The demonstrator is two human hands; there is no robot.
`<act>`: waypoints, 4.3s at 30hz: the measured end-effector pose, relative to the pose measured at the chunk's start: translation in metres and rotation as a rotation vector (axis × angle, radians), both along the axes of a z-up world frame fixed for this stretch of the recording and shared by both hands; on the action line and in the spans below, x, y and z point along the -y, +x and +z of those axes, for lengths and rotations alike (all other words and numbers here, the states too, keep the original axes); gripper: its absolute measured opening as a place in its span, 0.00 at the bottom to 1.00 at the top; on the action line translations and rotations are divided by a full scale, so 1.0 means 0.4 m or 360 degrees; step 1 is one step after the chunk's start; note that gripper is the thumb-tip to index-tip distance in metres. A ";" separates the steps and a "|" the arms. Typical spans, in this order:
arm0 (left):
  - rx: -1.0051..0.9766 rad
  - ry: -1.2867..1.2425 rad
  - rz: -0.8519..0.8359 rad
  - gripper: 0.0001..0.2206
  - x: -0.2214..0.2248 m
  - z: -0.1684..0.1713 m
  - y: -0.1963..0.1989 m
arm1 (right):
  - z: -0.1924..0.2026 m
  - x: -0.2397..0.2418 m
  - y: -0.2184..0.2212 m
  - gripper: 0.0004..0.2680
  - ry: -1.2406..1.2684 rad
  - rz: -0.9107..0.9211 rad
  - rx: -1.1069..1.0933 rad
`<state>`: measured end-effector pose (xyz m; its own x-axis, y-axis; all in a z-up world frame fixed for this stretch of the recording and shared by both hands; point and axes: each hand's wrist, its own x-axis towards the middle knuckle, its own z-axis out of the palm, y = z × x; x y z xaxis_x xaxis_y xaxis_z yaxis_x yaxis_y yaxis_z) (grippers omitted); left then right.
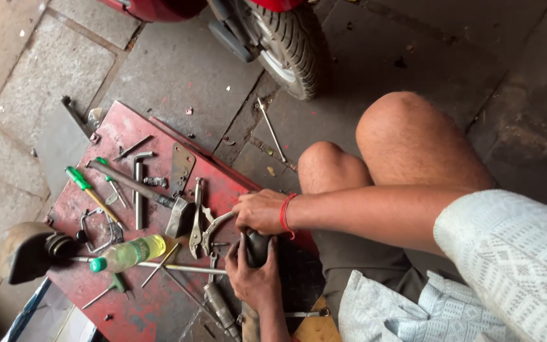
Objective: Inspecting and working on an exhaust pipe component of a scooter in a repair shop.
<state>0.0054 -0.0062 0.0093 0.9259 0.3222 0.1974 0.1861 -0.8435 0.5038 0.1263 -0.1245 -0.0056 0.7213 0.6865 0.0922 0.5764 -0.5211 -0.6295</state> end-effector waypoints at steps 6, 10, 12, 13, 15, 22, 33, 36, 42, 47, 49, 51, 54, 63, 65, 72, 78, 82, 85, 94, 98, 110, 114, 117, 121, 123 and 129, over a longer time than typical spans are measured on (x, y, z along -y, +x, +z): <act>-0.0057 -0.0064 0.0000 0.26 -0.002 0.003 -0.003 | -0.005 -0.003 0.003 0.06 -0.0057 0.0062 -0.0061; -0.0066 -0.0133 -0.0042 0.28 -0.016 -0.007 -0.012 | -0.016 -0.013 -0.005 0.07 0.0020 -0.0058 -0.0170; -0.0027 -0.0131 -0.0052 0.28 -0.017 -0.035 -0.015 | -0.009 -0.010 0.003 0.06 -0.0015 -0.0028 -0.0079; 0.0024 -0.0118 -0.0047 0.27 -0.010 -0.053 -0.010 | -0.008 -0.001 0.012 0.05 -0.0041 0.0020 0.0022; -0.0029 -0.0100 -0.0020 0.27 -0.003 -0.031 -0.009 | -0.003 -0.003 0.009 0.04 -0.0034 0.0043 0.0075; -0.0133 0.0013 0.0042 0.28 -0.011 -0.015 -0.008 | 0.010 -0.039 0.040 0.05 -0.0270 0.0356 0.0430; -0.0101 0.0026 0.0006 0.27 -0.015 -0.025 -0.009 | 0.012 -0.055 0.078 0.04 -0.0396 0.0832 0.0736; -0.0146 0.0057 0.0035 0.26 -0.016 -0.019 -0.011 | 0.025 -0.062 0.082 0.04 -0.0356 0.0954 0.0842; -0.0162 0.0069 0.0033 0.26 -0.011 -0.020 -0.006 | 0.026 -0.073 0.104 0.05 -0.0442 0.1145 0.0746; -0.0086 0.0045 -0.0002 0.26 -0.013 -0.020 -0.002 | 0.051 -0.081 0.116 0.05 -0.0696 0.1205 0.0681; -0.0150 0.0079 0.0044 0.26 -0.012 -0.019 -0.009 | 0.050 -0.083 0.111 0.05 -0.0658 0.1213 0.0690; -0.0138 0.0048 0.0046 0.26 -0.007 -0.021 -0.009 | 0.051 -0.079 0.114 0.05 -0.0684 0.1222 0.0703; -0.0121 0.0065 0.0040 0.26 -0.015 -0.021 -0.009 | 0.049 -0.091 0.114 0.05 -0.0704 0.1226 0.0701; -0.0138 0.0073 0.0046 0.27 -0.010 -0.031 -0.006 | 0.030 -0.088 0.100 0.06 -0.0650 0.1135 0.0730; -0.0169 0.0090 0.0072 0.27 -0.023 -0.028 -0.014 | 0.027 -0.107 0.091 0.06 -0.0620 0.1133 0.0759; -0.0138 -0.0004 0.0075 0.28 -0.014 -0.020 -0.004 | 0.029 -0.105 0.080 0.05 -0.0597 0.1034 0.0584; -0.0154 -0.0021 0.0092 0.28 -0.011 -0.021 -0.005 | 0.015 -0.108 0.065 0.05 -0.0630 0.0869 0.0306; -0.0143 -0.0010 0.0102 0.27 -0.010 -0.025 -0.007 | 0.019 -0.107 0.055 0.06 -0.0625 0.0766 0.0276; -0.0104 0.0041 0.0083 0.27 -0.008 -0.022 -0.006 | 0.019 -0.102 0.053 0.06 -0.0670 0.0738 0.0269; -0.0071 -0.0039 0.0081 0.28 -0.006 -0.018 -0.004 | -0.008 -0.097 0.082 0.05 -0.0603 0.0840 0.0515; -0.0090 -0.0059 0.0095 0.28 -0.011 -0.022 -0.006 | 0.004 -0.097 0.102 0.04 -0.0393 0.1029 0.0769; -0.0071 -0.0015 0.0084 0.28 -0.008 -0.011 -0.009 | 0.051 -0.079 0.100 0.04 -0.0505 0.1113 0.0608; -0.0092 -0.0113 0.0086 0.27 0.001 -0.005 -0.003 | 0.064 -0.069 0.102 0.05 -0.0591 0.1142 0.0559; -0.0110 -0.0146 0.0128 0.27 0.005 0.001 -0.003 | 0.056 -0.060 0.095 0.04 -0.0554 0.1125 0.0547; -0.0086 -0.0078 0.0073 0.28 0.000 0.006 -0.004 | 0.051 -0.060 0.086 0.04 -0.0563 0.1007 0.0442; -0.0097 -0.0115 0.0081 0.27 0.005 0.000 -0.007 | 0.049 -0.052 0.074 0.04 -0.0581 0.0968 0.0418; -0.0070 -0.0119 0.0052 0.27 -0.004 -0.016 -0.015 | 0.068 -0.045 0.028 0.07 -0.0570 0.0617 0.0206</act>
